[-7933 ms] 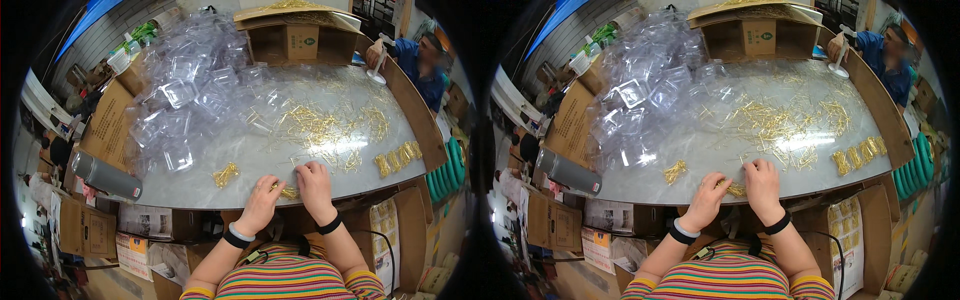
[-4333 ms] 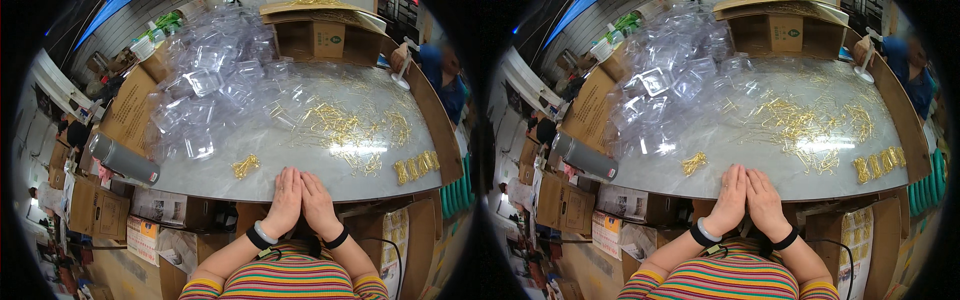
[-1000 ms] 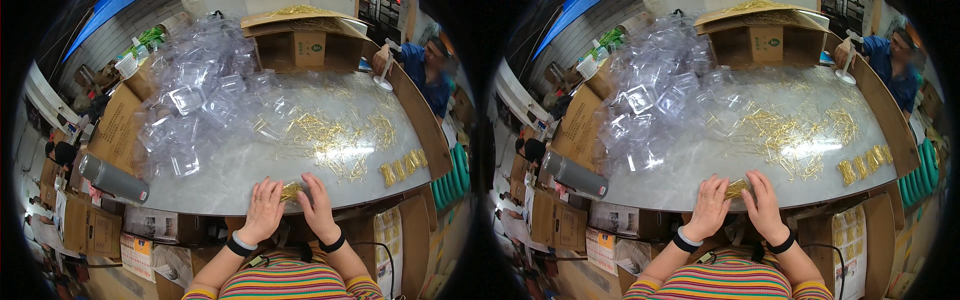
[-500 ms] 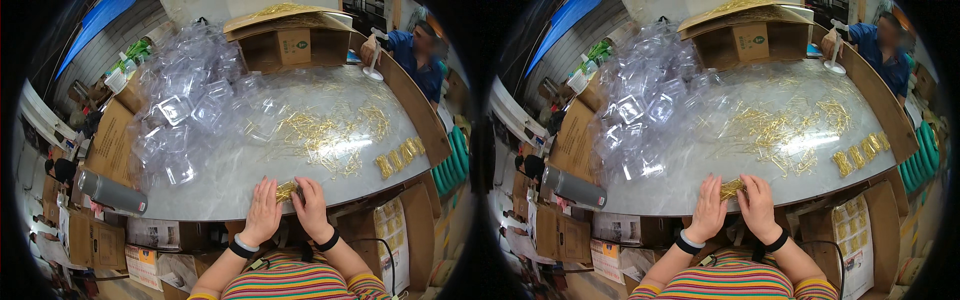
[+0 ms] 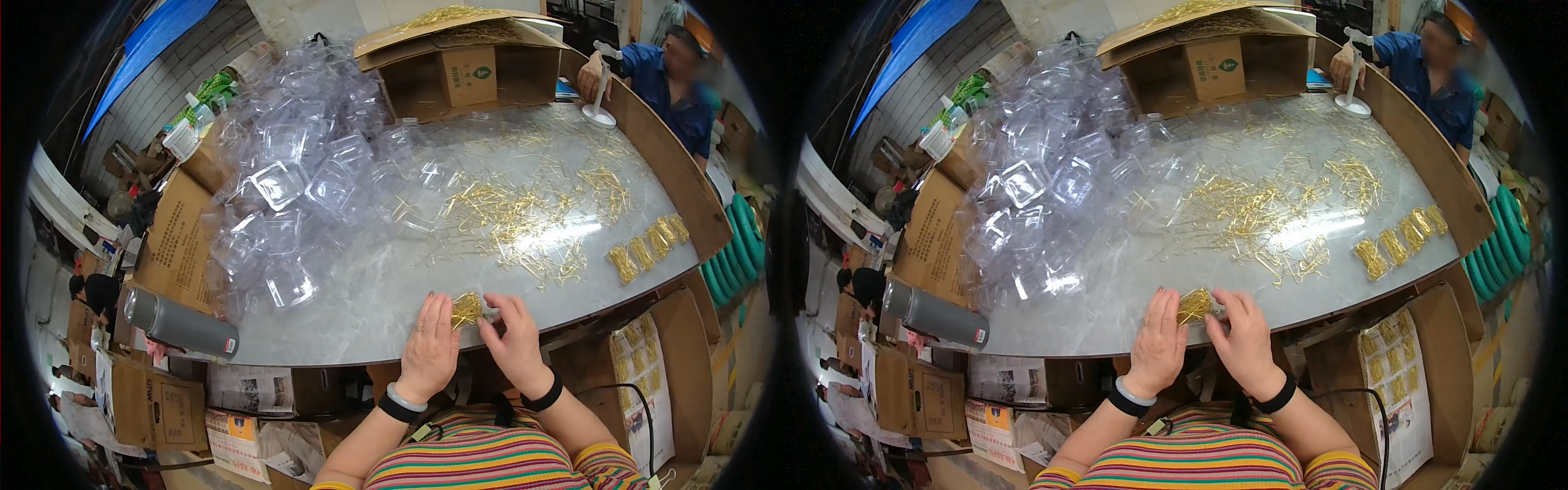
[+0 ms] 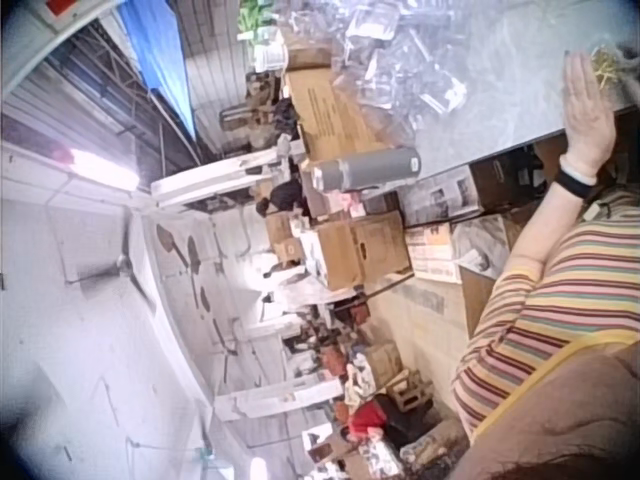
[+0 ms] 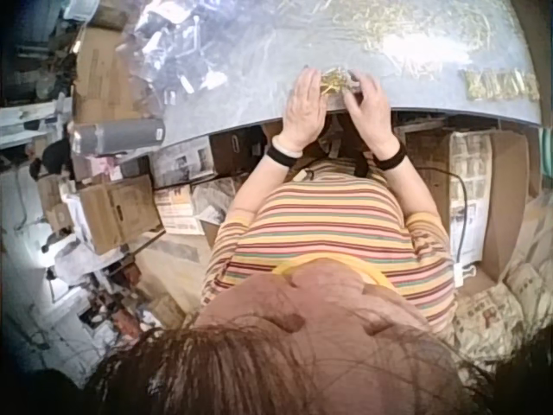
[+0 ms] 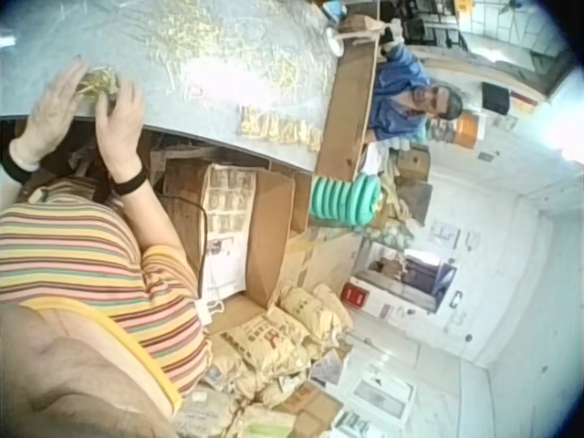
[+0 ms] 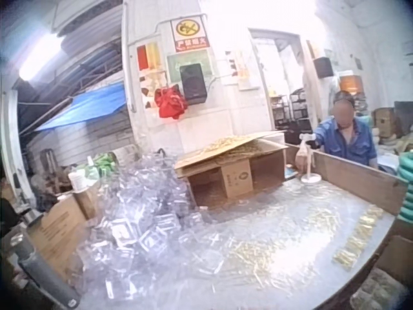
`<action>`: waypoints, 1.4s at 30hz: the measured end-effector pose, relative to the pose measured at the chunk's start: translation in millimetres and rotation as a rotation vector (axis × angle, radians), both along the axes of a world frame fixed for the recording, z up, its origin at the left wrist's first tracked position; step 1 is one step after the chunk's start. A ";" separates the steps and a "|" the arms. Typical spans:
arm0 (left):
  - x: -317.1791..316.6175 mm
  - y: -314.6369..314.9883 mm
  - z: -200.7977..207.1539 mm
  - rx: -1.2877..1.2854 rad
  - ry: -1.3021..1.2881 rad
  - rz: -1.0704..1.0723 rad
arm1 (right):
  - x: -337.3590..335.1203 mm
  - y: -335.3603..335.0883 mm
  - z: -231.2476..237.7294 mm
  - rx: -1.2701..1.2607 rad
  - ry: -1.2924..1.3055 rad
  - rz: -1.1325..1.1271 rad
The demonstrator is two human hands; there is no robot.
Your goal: Sort and package small gold metal fasteners into plastic containers and bags.
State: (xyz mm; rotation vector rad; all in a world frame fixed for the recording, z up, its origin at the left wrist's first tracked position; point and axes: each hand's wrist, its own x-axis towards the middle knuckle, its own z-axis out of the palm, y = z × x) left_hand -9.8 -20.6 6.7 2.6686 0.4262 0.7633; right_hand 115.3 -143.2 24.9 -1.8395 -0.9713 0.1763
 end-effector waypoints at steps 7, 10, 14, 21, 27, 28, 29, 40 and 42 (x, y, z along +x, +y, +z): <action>1.6 -1.8 -1.2 0.011 0.002 0.005 | -1.1 0.7 -0.9 -0.006 -0.458 -0.055; 1.3 -0.7 -4.8 0.022 -0.003 0.009 | -15.1 -4.1 -5.0 0.089 -0.569 -0.037; 1.7 -0.3 -2.7 0.012 -0.012 0.002 | -18.2 -7.6 -8.3 0.062 -0.268 -0.074; -2.2 2.1 5.9 -0.013 -0.002 -0.045 | 27.3 8.0 -5.1 -0.007 -0.182 0.204; -1.8 1.5 4.5 -0.028 -0.020 -0.048 | 13.7 4.8 -1.2 -0.265 -0.571 0.267; -2.5 2.9 3.5 -0.036 -0.028 -0.049 | 13.9 4.2 1.2 -0.253 -0.544 0.293; -3.2 3.6 3.1 -0.043 -0.035 -0.050 | 15.2 4.5 4.1 -0.242 -0.516 0.319; -0.2 11.1 12.3 -0.143 -0.135 0.102 | 31.0 8.1 0.7 -0.062 -0.217 -0.003; -0.7 6.2 11.0 -0.162 -0.128 0.173 | 23.4 1.8 -0.9 -0.078 -0.196 -0.091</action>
